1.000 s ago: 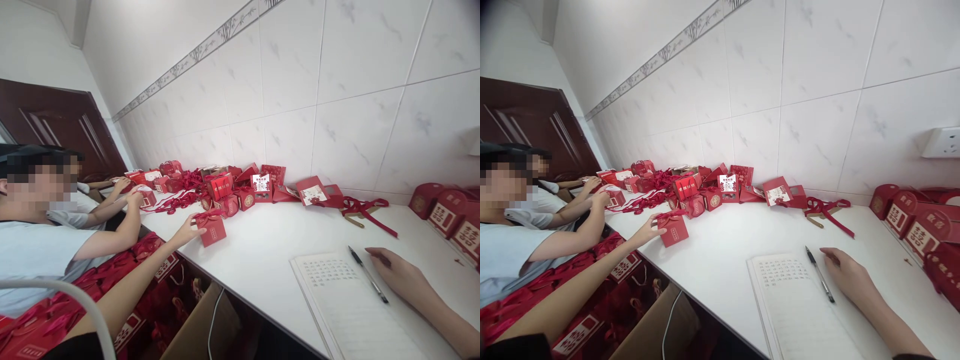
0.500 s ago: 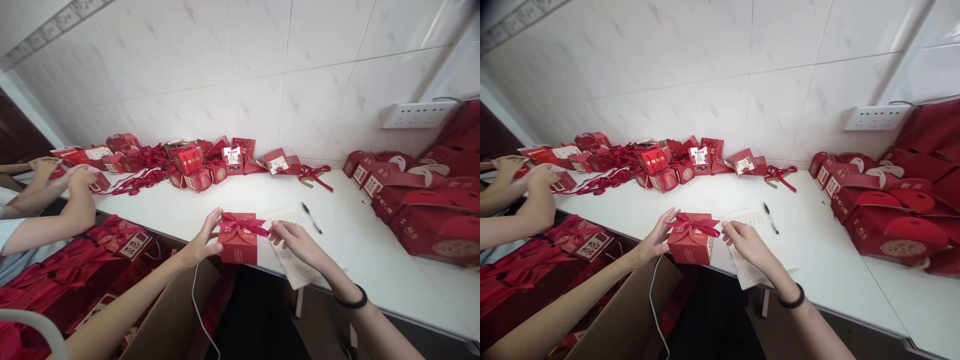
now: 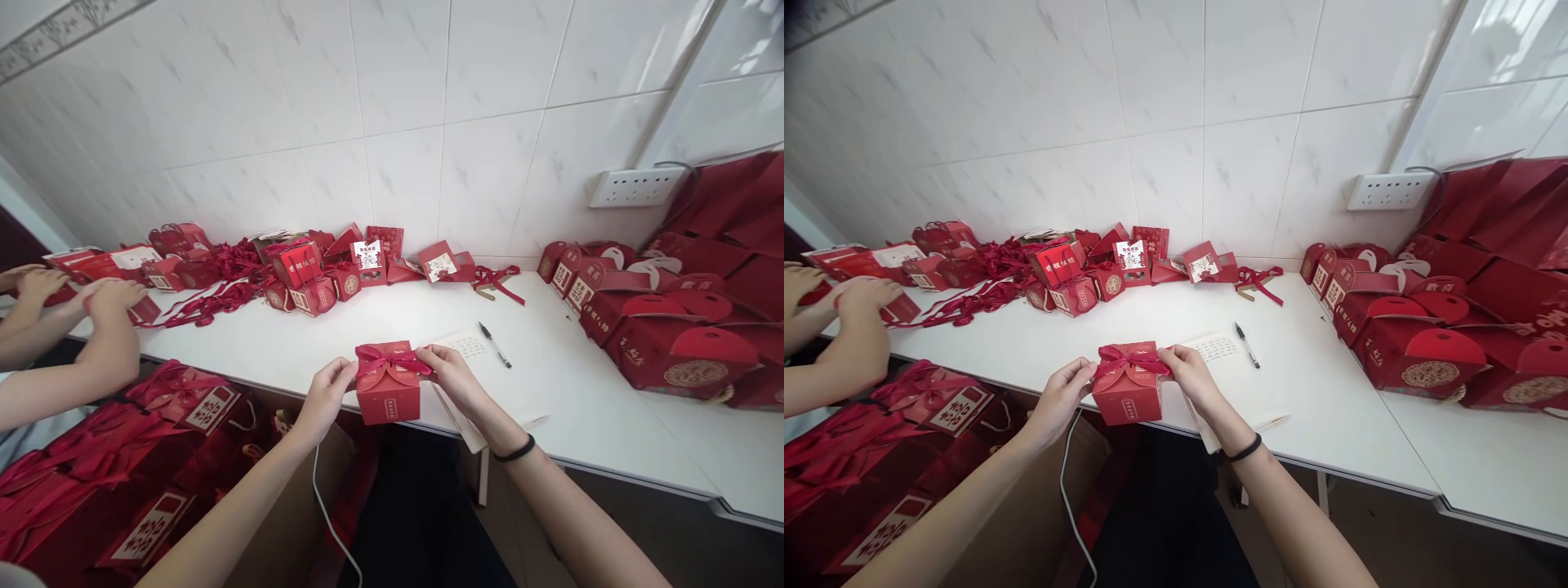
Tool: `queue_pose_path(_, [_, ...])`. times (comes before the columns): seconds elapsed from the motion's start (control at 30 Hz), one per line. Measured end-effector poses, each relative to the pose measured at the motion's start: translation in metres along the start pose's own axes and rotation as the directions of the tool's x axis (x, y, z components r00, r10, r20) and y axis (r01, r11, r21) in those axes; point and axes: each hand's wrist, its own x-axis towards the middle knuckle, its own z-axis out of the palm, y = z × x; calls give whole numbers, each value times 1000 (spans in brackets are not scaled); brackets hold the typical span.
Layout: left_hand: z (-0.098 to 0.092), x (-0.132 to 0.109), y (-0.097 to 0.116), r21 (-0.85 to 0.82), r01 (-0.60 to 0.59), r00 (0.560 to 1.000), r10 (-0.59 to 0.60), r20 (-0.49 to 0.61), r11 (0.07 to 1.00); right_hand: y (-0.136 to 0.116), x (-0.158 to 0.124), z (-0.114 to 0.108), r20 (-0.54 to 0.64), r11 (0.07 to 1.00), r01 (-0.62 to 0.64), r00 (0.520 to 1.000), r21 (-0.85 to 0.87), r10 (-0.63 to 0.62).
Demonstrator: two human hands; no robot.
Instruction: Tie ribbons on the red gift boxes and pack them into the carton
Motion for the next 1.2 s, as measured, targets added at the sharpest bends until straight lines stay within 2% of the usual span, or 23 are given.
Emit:
queue_pose_path(0.17, [-6, -7, -12, -101, -18, 1000, 20, 10, 995, 5, -3, -3, -25, 998, -35, 999, 48, 36])
queue_pose_path(0.37, [-10, -14, -15, -309, 34, 999, -33, 10, 950, 8, -2, -8, -96, 995, -52, 994, 87, 60])
queue_pose_path(0.47, [-20, -13, -16, -323, 88, 996, -74, 55, 942, 5, -6, -10, -117, 995, -53, 991, 87, 63])
queue_pose_path(0.53, [-29, -10, -13, -238, 109, 989, -82, 122, 965, 1, -12, -11, -124, 998, -55, 991, 29, 59])
queue_pose_path(0.57, [-33, -8, -9, -163, 75, 991, -55, 125, 984, -2, -15, -11, -138, 998, -46, 990, -35, 41])
queue_pose_path(0.63, [-38, -3, 2, 54, -71, 996, 68, 62, 996, -7, -21, -10, -186, 971, 10, 981, -241, -57])
queue_pose_path(0.7, [-35, 1, 17, 329, -211, 976, 215, 24, 920, -11, -24, -8, -194, 884, 77, 963, -461, -186])
queue_pose_path(0.77, [-24, 3, 31, 553, -292, 952, 293, 90, 780, -14, -24, -5, -148, 802, 117, 957, -586, -248])
queue_pose_path(0.83, [-11, 5, 40, 660, -350, 932, 318, 174, 665, -16, -22, -1, -92, 802, 140, 968, -581, -236])
queue_pose_path(0.87, [-5, 5, 42, 675, -367, 926, 319, 200, 640, -16, -20, 0, -69, 825, 151, 972, -544, -223])
queue_pose_path(0.93, [4, 7, 42, 653, -351, 936, 279, 217, 671, -18, -18, 2, -31, 885, 162, 980, -435, -195])
queue_pose_path(1.0, [7, 10, 38, 568, -284, 957, 189, 221, 772, -20, -18, 4, -10, 941, 137, 989, -311, -147])
queue_pose_path(1.1, [6, 14, 33, 360, -133, 973, 54, 223, 924, -24, -20, 7, -1, 985, 62, 998, -158, -63])
queue_pose_path(1.2, [5, 16, 29, 157, 7, 974, -42, 221, 988, -27, -22, 10, 7, 997, 23, 1000, -74, -22])
